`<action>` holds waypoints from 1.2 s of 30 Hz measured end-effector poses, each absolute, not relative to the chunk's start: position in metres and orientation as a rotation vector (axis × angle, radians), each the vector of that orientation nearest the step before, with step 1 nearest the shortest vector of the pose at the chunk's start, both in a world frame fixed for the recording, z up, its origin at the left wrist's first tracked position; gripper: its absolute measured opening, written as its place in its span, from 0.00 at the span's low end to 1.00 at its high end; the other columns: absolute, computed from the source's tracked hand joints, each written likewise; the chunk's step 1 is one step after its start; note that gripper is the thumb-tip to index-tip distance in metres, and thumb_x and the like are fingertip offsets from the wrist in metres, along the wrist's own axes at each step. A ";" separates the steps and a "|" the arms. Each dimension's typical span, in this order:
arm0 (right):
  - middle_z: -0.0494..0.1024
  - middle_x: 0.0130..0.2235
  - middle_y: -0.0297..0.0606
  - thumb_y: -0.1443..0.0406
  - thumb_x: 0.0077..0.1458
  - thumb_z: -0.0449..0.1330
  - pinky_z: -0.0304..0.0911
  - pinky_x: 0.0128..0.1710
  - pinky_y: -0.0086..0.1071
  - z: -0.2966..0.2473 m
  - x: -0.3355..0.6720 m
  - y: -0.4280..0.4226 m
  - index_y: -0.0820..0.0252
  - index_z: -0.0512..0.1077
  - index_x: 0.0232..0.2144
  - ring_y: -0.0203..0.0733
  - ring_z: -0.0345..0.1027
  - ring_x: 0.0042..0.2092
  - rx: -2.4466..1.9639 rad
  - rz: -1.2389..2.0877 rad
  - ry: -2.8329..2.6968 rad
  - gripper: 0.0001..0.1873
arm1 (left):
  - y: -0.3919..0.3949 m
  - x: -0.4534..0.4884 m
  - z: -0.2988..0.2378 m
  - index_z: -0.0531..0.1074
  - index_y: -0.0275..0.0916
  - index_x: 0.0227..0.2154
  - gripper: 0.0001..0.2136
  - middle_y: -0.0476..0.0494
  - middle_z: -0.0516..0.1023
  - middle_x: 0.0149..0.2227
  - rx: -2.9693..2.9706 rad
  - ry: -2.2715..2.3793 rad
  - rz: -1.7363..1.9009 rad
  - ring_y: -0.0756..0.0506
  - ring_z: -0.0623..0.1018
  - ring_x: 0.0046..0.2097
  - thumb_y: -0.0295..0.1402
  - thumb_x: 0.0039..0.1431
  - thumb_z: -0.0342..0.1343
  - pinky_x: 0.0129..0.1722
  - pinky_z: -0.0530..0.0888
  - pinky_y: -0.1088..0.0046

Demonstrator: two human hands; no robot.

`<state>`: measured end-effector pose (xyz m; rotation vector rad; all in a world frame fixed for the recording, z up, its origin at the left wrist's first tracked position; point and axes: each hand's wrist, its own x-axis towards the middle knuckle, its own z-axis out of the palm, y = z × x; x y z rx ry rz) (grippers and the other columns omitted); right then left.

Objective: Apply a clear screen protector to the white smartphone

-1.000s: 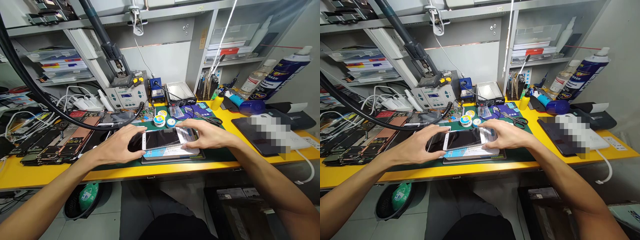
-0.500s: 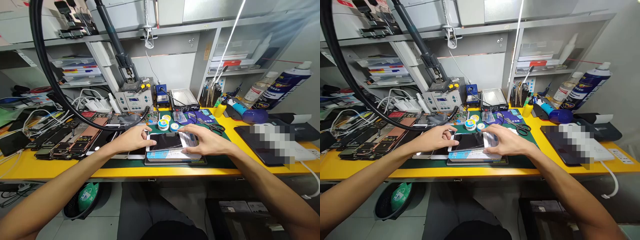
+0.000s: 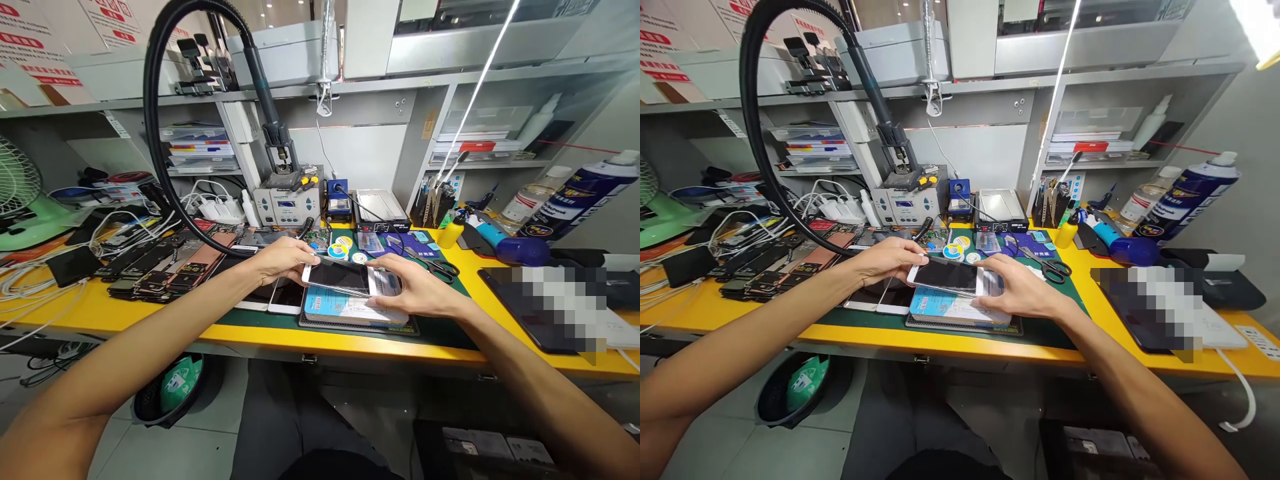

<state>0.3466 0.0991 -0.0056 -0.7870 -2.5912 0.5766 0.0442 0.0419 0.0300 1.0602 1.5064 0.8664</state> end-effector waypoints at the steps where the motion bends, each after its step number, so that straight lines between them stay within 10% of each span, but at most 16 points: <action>1: 0.76 0.58 0.48 0.48 0.53 0.69 0.67 0.60 0.50 -0.005 0.346 0.099 0.57 0.72 0.59 0.56 0.71 0.59 -0.785 0.573 -2.591 0.36 | 0.042 0.044 0.029 0.76 0.36 0.28 0.16 0.44 0.78 0.25 1.042 1.504 0.877 0.44 0.78 0.27 0.34 0.38 0.77 0.28 0.81 0.62; 21: 0.84 0.44 0.43 0.52 0.54 0.70 0.72 0.45 0.39 0.005 0.345 0.110 0.60 0.82 0.45 0.46 0.78 0.43 -0.810 1.318 -1.985 0.22 | 0.046 0.050 0.050 0.77 0.34 0.46 0.24 0.44 0.82 0.32 1.098 1.320 1.085 0.48 0.81 0.31 0.30 0.43 0.74 0.30 0.77 0.73; 31: 0.72 0.23 0.30 0.57 0.44 0.76 0.54 0.23 0.26 0.036 0.322 0.107 0.62 0.77 0.25 0.31 0.62 0.24 -0.823 1.738 -1.856 0.16 | 0.071 0.075 0.077 0.80 0.33 0.42 0.21 0.46 0.80 0.27 1.238 1.172 1.130 0.52 0.72 0.23 0.27 0.42 0.75 0.20 0.64 0.78; 36: 0.61 0.19 0.23 0.59 0.41 0.76 0.48 0.22 0.26 0.038 0.304 0.106 0.59 0.66 0.20 0.28 0.53 0.22 -0.831 1.703 -1.672 0.22 | 0.075 0.074 0.071 0.79 0.34 0.36 0.16 0.46 0.79 0.27 1.095 1.034 1.171 0.49 0.77 0.27 0.41 0.52 0.71 0.28 0.77 0.72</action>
